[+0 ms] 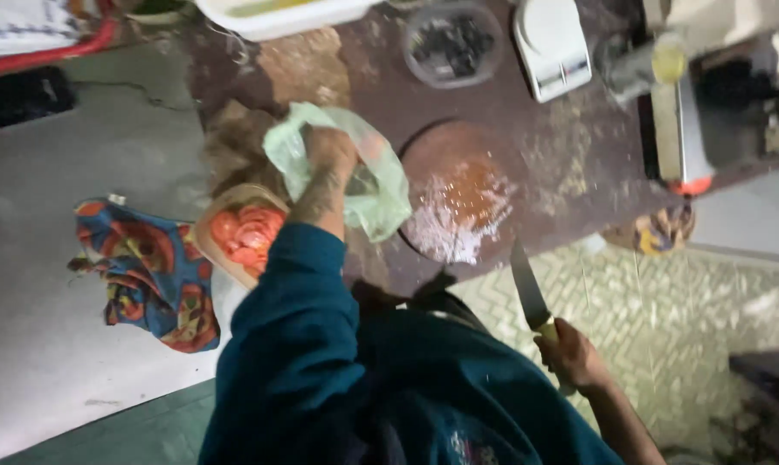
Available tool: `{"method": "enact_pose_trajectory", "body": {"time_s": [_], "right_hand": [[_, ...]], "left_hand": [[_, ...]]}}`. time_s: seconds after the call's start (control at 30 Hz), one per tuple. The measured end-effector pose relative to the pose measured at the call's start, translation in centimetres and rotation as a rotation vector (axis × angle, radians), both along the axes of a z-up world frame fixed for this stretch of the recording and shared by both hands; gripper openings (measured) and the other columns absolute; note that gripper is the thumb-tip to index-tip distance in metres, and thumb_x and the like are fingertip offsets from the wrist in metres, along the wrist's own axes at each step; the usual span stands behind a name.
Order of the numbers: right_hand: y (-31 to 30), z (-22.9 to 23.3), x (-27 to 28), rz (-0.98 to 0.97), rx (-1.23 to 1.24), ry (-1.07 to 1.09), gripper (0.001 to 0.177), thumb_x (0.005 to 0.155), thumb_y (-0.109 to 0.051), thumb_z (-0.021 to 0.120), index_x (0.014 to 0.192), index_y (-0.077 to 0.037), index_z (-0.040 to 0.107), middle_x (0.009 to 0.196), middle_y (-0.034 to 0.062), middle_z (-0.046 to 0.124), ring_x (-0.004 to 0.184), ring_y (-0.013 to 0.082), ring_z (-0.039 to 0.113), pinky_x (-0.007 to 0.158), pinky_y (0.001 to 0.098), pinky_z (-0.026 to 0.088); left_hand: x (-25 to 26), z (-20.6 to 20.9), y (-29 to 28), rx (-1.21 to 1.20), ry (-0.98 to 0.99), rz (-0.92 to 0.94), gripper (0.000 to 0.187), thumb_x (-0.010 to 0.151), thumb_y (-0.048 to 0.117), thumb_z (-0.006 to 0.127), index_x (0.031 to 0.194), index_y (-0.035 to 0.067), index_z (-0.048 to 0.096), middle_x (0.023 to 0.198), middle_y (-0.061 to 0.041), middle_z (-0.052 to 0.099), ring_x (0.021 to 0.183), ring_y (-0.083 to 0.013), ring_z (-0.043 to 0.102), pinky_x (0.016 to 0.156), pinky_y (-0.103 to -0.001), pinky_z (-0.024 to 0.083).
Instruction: Slicing tomatoes on a wooden cutting board using a kitchen knife.
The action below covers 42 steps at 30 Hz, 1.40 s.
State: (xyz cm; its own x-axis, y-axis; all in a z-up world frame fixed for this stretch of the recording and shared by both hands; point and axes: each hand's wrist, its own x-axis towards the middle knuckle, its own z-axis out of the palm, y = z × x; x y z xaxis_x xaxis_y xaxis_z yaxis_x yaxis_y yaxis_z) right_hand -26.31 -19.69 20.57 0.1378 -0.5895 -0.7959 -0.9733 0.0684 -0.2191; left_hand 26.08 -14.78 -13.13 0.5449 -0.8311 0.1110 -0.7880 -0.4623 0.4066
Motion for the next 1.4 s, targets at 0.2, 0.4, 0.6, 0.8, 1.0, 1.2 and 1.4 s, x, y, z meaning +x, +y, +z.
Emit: {"method": "enact_pose_trajectory", "body": {"time_s": [0.2,0.4,0.6,0.8,1.0,1.2,1.4], "right_hand": [[1.0,-2.3,-4.7,-0.087,-0.022,-0.034,0.030,0.095,-0.031,0.067,0.102,-0.003,0.059,0.069,0.0110,0.068,0.061,0.0185,0.066,0.057,0.0371,0.054],[-1.6,-4.6,-3.3,-0.167,0.105,-0.390,0.027,0.094,-0.020,0.057,0.117,-0.007,0.056,0.066,0.0089,0.059,0.057,0.0196,0.057,0.052,0.0375,0.049],[-6.9,-6.9,-0.4,-0.089,0.159,-0.522,0.041,0.089,-0.013,0.060,0.126,-0.008,0.044,0.072,0.0061,0.064,0.061,0.0169,0.063,0.056,0.0347,0.053],[-10.8,-9.2,-1.6,0.258,-0.001,-0.482,0.055,0.090,-0.021,0.063,0.138,-0.008,0.039,0.077,0.0193,0.066,0.073,0.0373,0.064,0.065,0.0506,0.051],[-11.0,-15.7,-3.2,0.555,-0.151,-0.361,0.041,0.097,-0.029,0.054,0.123,0.000,0.042,0.087,0.0295,0.069,0.086,0.0523,0.066,0.077,0.0625,0.049],[-10.7,-17.8,-1.1,0.704,-0.168,-0.409,0.036,0.097,-0.023,0.049,0.120,0.004,0.042,0.086,0.0274,0.070,0.081,0.0486,0.068,0.072,0.0594,0.053],[-10.8,-13.7,2.4,0.619,-0.104,-0.332,0.028,0.101,-0.029,0.049,0.113,-0.003,0.046,0.085,0.0262,0.071,0.080,0.0471,0.069,0.074,0.0589,0.053]], "left_hand": [[1.9,11.5,2.5,0.390,0.591,-0.142,0.050,0.088,0.038,0.064,0.129,0.009,0.067,0.127,-0.020,0.071,0.118,-0.0337,0.068,0.099,-0.046,0.053],[-6.2,30.0,11.7,-0.321,1.688,-0.173,0.076,0.080,0.009,0.075,0.150,0.001,0.047,0.147,-0.019,0.054,0.132,-0.0323,0.059,0.105,-0.054,0.055],[-16.2,31.1,8.3,-0.771,2.244,0.001,0.082,0.087,0.026,0.082,0.155,0.008,0.041,0.138,-0.028,0.057,0.128,-0.0452,0.060,0.108,-0.056,0.049],[-24.2,27.0,-0.9,0.046,0.782,0.047,0.071,0.073,0.020,0.090,0.133,0.010,0.052,0.130,-0.014,0.064,0.124,-0.0328,0.063,0.104,-0.042,0.051],[-28.9,16.6,-4.5,0.064,0.362,-0.090,0.072,0.074,0.016,0.089,0.136,0.007,0.052,0.145,-0.015,0.051,0.130,-0.0416,0.051,0.104,-0.048,0.047],[-29.0,15.9,-5.3,-0.078,0.327,-0.261,0.065,0.071,0.010,0.084,0.130,0.002,0.058,0.141,-0.020,0.049,0.128,-0.0445,0.050,0.105,-0.050,0.046],[-28.7,17.7,-6.3,0.124,0.244,-0.139,0.052,0.072,0.010,0.081,0.121,0.007,0.064,0.131,-0.012,0.058,0.121,-0.0402,0.056,0.098,-0.048,0.050]]}}
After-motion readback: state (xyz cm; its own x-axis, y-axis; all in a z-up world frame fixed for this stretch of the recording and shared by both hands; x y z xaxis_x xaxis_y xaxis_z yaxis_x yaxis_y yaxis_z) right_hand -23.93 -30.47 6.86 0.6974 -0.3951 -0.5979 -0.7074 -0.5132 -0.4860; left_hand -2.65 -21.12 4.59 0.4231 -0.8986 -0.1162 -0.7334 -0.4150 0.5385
